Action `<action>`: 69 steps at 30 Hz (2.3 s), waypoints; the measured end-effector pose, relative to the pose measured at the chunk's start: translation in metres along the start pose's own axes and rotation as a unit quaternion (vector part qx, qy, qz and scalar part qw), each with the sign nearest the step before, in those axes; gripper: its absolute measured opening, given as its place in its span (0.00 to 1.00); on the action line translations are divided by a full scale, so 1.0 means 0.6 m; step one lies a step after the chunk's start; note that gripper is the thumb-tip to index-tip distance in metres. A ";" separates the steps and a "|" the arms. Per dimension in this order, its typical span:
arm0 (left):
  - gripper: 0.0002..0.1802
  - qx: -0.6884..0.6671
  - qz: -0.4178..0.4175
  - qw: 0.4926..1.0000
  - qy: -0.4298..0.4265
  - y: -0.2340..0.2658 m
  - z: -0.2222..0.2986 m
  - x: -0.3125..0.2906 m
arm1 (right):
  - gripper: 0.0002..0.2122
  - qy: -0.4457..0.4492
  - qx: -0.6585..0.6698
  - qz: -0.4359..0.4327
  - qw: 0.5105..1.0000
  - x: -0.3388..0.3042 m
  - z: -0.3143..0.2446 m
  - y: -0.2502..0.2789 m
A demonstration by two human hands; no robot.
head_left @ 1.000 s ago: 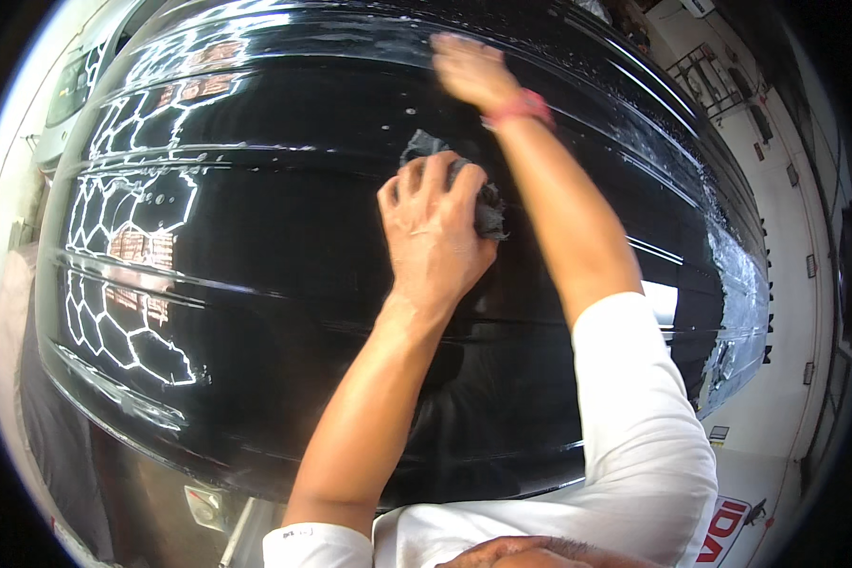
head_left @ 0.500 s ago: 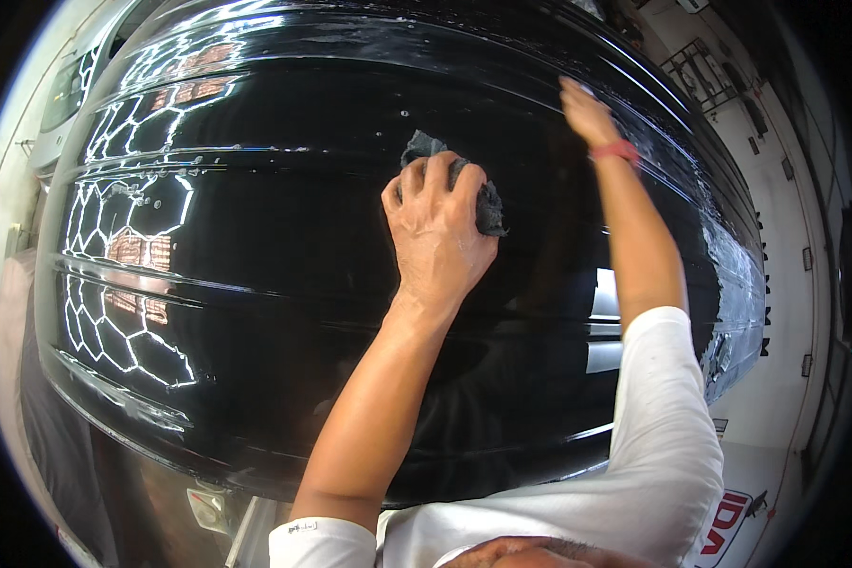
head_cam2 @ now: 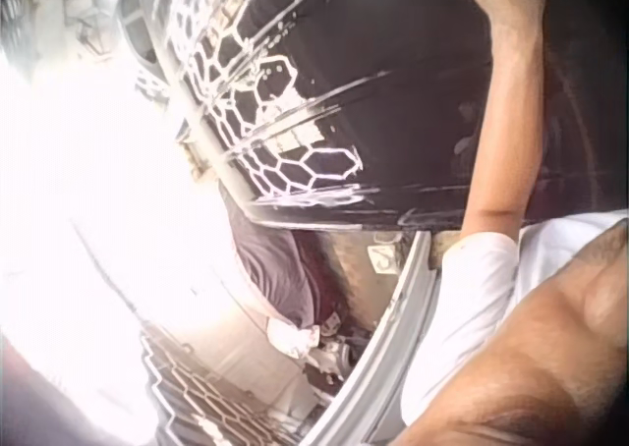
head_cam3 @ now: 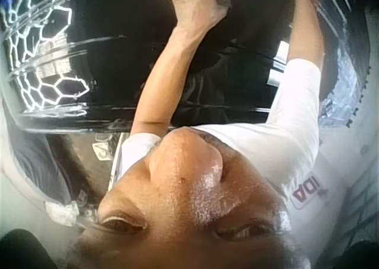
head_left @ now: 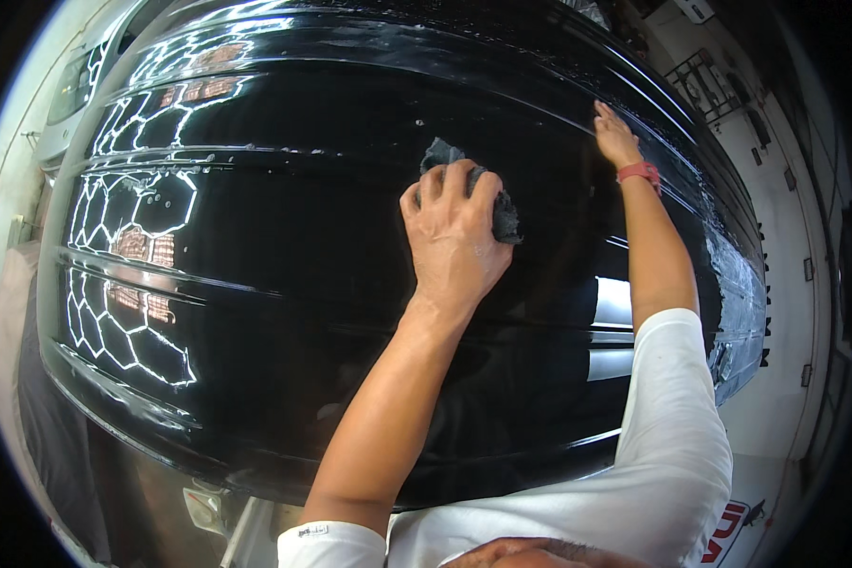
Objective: The person wipes the glossy black hood of a car using a dark cloth. They move the cloth in circular and linear motions across the surface, removing visible white residue or cleaning solution. The person works systematically across the hood, ensuring the surface is wiped clean.
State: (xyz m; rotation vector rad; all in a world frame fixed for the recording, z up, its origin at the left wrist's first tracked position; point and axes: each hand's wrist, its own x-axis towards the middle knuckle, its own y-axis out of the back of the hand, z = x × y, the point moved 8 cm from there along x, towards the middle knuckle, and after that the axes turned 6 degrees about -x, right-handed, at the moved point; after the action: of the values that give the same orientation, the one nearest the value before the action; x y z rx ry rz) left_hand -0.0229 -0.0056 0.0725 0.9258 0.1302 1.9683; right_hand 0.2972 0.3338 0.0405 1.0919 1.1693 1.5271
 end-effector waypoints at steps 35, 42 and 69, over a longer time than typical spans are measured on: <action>0.21 0.056 -0.023 0.998 -0.033 -0.014 0.013 0.007 | 0.26 -0.043 -0.082 -0.018 0.996 -0.037 0.333 -0.050; 0.22 0.082 -0.011 0.996 -0.027 -0.008 0.009 0.002 | 0.23 0.270 -0.034 0.130 0.954 -0.042 -0.139 0.031; 0.21 0.007 0.016 1.000 -0.006 0.022 -0.014 0.000 | 0.24 0.415 0.091 0.175 0.888 -0.034 -0.422 0.079</action>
State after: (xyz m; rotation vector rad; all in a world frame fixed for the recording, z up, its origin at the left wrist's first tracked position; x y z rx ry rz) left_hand -0.0378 -0.0111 0.0720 0.9541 0.1219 1.9931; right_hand 0.0496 0.2593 0.0427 0.7870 1.7759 2.3302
